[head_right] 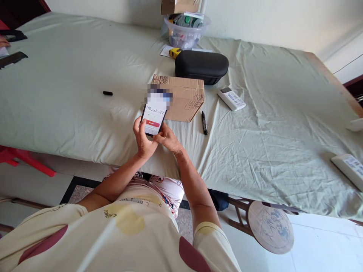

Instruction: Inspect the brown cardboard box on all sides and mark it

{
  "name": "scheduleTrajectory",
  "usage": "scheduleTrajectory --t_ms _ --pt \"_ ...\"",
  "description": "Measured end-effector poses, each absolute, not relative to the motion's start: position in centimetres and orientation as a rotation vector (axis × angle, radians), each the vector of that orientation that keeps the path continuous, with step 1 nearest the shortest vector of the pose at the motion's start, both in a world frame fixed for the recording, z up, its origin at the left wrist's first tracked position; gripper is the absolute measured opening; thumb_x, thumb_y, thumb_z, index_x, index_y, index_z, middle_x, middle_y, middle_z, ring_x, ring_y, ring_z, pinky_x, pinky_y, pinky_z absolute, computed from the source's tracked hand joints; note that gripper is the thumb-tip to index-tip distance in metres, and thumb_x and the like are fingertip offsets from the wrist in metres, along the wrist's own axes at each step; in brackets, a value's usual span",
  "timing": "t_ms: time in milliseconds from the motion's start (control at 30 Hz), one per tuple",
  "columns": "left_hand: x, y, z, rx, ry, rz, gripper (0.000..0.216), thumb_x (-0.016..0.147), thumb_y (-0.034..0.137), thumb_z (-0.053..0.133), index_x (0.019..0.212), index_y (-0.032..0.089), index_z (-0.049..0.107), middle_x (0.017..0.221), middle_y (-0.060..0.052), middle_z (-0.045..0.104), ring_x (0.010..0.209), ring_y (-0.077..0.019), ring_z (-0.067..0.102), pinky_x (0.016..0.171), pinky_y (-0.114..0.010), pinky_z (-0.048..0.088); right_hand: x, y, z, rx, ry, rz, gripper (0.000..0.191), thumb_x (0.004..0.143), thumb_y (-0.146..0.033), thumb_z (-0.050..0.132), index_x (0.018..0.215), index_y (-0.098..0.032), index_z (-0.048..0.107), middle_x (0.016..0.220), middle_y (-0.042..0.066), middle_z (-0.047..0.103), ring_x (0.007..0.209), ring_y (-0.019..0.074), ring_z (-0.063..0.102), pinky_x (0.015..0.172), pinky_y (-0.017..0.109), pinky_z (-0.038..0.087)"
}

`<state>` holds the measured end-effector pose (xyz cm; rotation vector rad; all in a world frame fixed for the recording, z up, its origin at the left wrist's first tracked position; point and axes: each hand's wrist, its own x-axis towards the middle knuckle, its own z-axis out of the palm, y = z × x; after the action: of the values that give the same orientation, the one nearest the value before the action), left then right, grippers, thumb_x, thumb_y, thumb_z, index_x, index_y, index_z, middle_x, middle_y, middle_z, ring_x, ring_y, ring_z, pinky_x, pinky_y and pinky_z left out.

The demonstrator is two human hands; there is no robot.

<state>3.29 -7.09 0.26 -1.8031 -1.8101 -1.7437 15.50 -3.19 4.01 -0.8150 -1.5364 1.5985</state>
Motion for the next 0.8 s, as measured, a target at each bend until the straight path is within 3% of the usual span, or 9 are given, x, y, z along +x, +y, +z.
scheduleTrajectory --t_ms 300,500,633,700,800 --pt "3.4 -6.8 0.0 -1.728 -1.545 -1.866 0.078 0.094 0.041 0.074 0.159 0.028 0.033 0.155 -0.019 0.041 0.147 -0.0357 0.049 0.120 -0.056 0.048 15.8 -3.0 3.8 -0.849 -1.676 1.503 0.065 0.078 -0.040 0.081 0.139 -0.026 0.060 0.138 0.008 0.073 0.124 0.0321 0.070 0.108 0.049 0.060" --pt "2.9 -7.3 -0.1 -1.738 -1.623 -1.913 0.073 0.095 0.047 0.071 0.156 0.024 0.036 0.155 -0.021 0.045 0.146 -0.0355 0.051 0.122 -0.054 0.045 15.8 -3.1 3.6 -0.706 -1.718 1.566 0.071 0.083 -0.060 0.079 0.143 -0.026 0.060 0.139 0.010 0.073 0.128 0.0326 0.069 0.110 0.049 0.058" --pt "1.6 -7.5 0.5 -1.668 -1.726 -1.938 0.077 0.091 0.052 0.073 0.153 0.022 0.038 0.152 -0.021 0.050 0.145 -0.0355 0.052 0.125 -0.054 0.042 16.2 -2.9 3.6 -0.651 -1.745 1.572 0.075 0.086 -0.069 0.076 0.144 -0.025 0.060 0.110 0.007 0.079 0.100 0.0242 0.073 0.093 0.041 0.062" --pt "0.2 -7.3 1.3 -1.585 -1.809 -1.941 0.080 0.088 0.042 0.076 0.154 0.022 0.037 0.153 -0.020 0.050 0.146 -0.0347 0.052 0.127 -0.052 0.041 16.6 -2.6 3.6 -0.709 -1.714 1.496 0.076 0.086 -0.069 0.076 0.146 -0.026 0.059 0.095 0.003 0.077 0.083 0.0187 0.069 0.081 0.036 0.060" --pt "-2.9 -6.6 2.9 -1.480 -2.012 -1.881 0.087 0.080 0.024 0.078 0.155 0.023 0.036 0.161 -0.018 0.045 0.154 -0.0353 0.043 0.131 -0.050 0.037 17.2 -2.1 3.6 -0.814 -1.607 1.345 0.069 0.085 -0.069 0.077 0.138 -0.026 0.065 0.087 0.001 0.074 0.075 0.0155 0.065 0.075 0.033 0.058"
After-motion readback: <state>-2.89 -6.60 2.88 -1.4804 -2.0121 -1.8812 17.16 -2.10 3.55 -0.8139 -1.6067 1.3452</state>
